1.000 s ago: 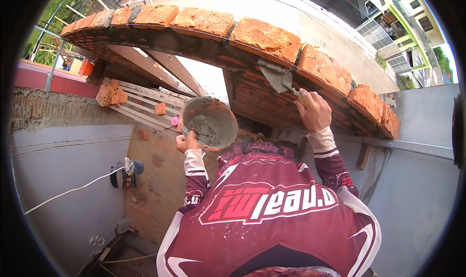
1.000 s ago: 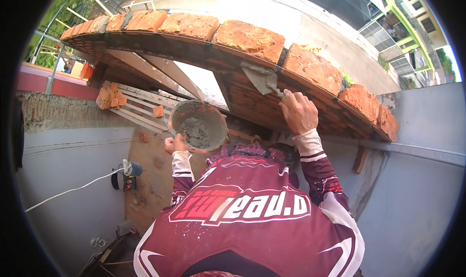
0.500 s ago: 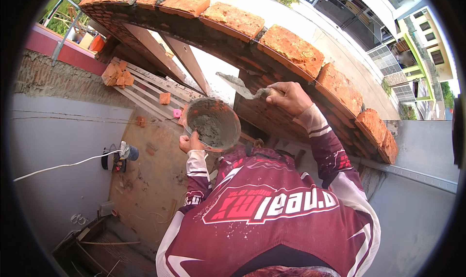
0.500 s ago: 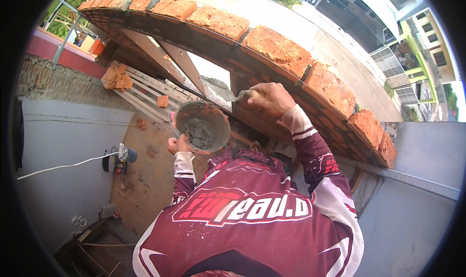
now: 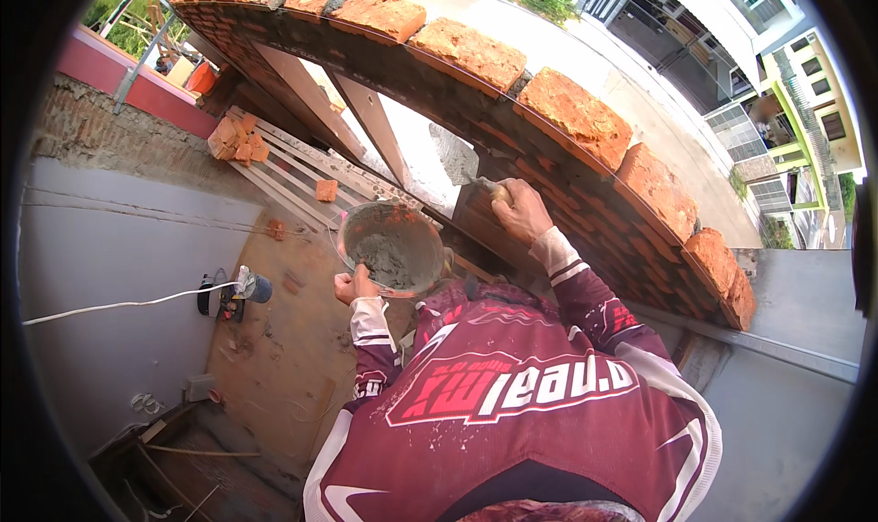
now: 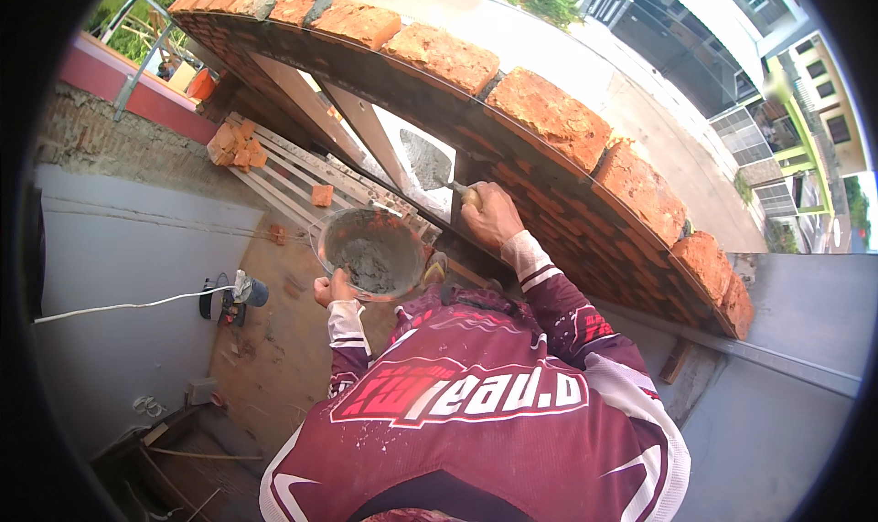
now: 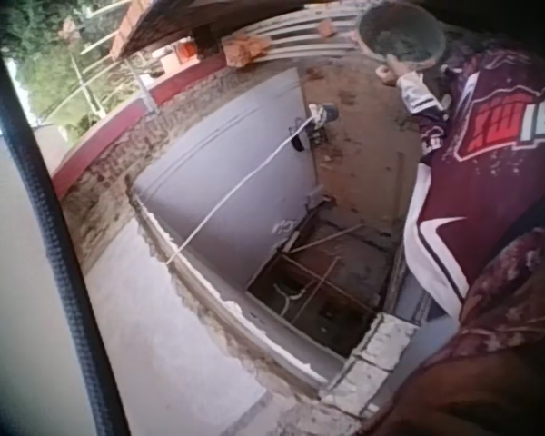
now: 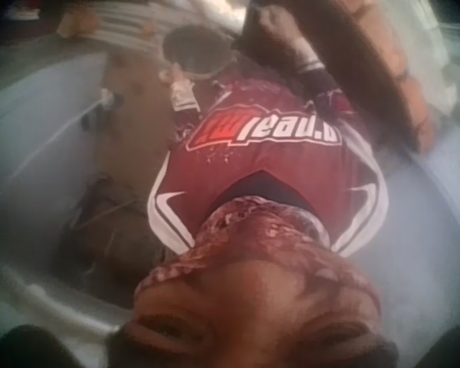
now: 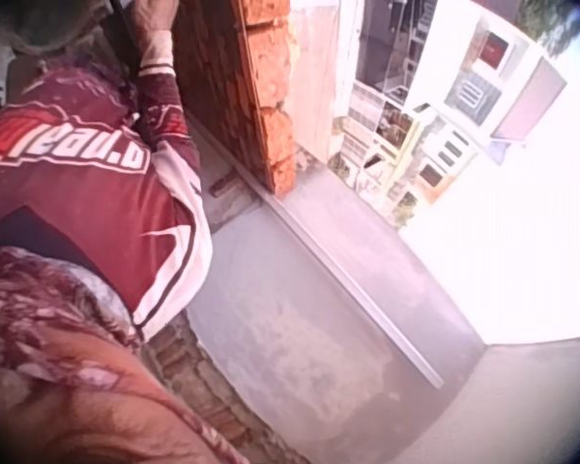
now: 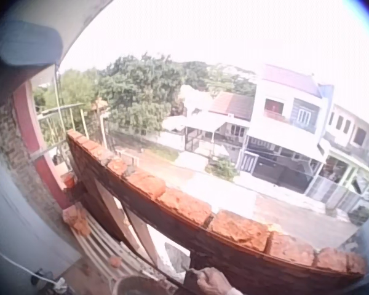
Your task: The person scoops mortar from a bucket with a trowel and applies it to a brick wall. They then place bricks onto the mortar and adjust them by hand to align the course.
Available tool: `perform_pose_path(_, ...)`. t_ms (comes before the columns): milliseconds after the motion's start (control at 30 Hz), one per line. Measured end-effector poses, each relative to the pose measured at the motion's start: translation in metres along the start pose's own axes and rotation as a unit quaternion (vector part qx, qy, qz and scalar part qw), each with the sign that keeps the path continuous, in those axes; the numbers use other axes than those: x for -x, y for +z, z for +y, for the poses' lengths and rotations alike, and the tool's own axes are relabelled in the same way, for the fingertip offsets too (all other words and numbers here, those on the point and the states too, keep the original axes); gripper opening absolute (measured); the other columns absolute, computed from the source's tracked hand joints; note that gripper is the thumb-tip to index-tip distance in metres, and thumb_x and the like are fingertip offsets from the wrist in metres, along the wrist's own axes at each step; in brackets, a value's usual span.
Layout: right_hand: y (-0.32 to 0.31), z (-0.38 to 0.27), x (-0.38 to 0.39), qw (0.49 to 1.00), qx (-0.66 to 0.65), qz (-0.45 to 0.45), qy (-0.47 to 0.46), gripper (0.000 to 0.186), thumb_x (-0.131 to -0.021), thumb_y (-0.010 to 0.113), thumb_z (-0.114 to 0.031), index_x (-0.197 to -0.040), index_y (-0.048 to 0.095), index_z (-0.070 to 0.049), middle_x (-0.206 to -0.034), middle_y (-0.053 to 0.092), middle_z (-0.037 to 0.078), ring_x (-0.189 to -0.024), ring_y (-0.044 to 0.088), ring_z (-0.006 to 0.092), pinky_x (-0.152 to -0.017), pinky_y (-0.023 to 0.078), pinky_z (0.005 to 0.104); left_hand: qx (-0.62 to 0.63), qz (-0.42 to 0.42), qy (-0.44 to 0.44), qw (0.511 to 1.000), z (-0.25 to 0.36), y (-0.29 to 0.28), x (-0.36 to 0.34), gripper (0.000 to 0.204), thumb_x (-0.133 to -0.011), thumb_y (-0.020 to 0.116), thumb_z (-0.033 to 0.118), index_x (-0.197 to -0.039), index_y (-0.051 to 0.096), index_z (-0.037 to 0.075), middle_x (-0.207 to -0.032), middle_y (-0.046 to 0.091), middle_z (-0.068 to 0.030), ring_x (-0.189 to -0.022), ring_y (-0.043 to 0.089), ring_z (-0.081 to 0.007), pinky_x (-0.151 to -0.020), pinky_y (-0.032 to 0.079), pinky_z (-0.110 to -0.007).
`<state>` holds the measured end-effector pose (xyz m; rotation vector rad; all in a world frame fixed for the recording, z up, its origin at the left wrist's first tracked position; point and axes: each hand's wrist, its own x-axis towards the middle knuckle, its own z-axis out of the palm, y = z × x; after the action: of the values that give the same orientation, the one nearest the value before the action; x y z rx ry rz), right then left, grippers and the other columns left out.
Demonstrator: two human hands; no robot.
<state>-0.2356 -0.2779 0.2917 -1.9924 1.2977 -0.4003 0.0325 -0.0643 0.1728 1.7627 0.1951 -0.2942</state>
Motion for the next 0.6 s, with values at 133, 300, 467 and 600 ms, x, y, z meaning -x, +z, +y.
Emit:
perform_pose_path(133,0.037,-0.009,-0.027,0.993,0.066,-0.094,0.039,0.037,-0.089,0.061,-0.028,-0.115,0.052,-0.002,-0.105,0.070,0.026,-0.101,0.066,0.0462,-0.090,0.051,0.0523,-0.019,0.010,0.005,1.000,0.004,-0.007,-0.011,0.037,-0.067,0.069,0.004,-0.069,0.033,0.009,-0.061,0.037,-0.0005,-0.044,0.035,-0.0142,-0.039,0.031,-0.037)
perform_pose_path(300,0.071,-0.021,-0.063,0.992,0.106,-0.036,0.055,0.038,-0.091,0.063,-0.028,-0.118,0.047,-0.006,-0.104,0.072,0.023,-0.097,0.068,0.0463,-0.085,0.051,0.0565,-0.022,0.026,-0.019,0.999,0.010,-0.014,-0.021,0.036,-0.067,0.069,0.007,-0.070,0.033,0.009,-0.059,0.040,-0.0032,-0.043,0.038,-0.0163,-0.039,0.032,-0.038)
perform_pose_path(467,0.089,-0.017,-0.101,0.994,0.088,0.061,0.037,0.039,-0.095,0.065,-0.030,-0.122,0.048,-0.007,-0.117,0.066,0.022,-0.107,0.065,0.0453,-0.087,0.051,0.0571,-0.053,0.018,-0.020,0.998,0.010,-0.014,-0.042,0.038,-0.066,0.070,0.009,-0.070,0.033,0.009,-0.059,0.039,-0.0027,-0.044,0.038,-0.0167,-0.041,0.033,-0.038)
perform_pose_path(600,0.081,0.004,-0.094,0.990,0.048,0.101,0.088,0.045,-0.094,0.065,-0.033,-0.130,0.050,-0.010,-0.124,0.063,0.022,-0.111,0.063,0.0458,-0.091,0.050,0.0560,-0.060,-0.002,0.010,0.998,0.009,-0.005,-0.066,0.038,-0.065,0.071,0.008,-0.070,0.033,0.009,-0.061,0.041,-0.0021,-0.046,0.039,-0.0156,-0.042,0.034,-0.037)
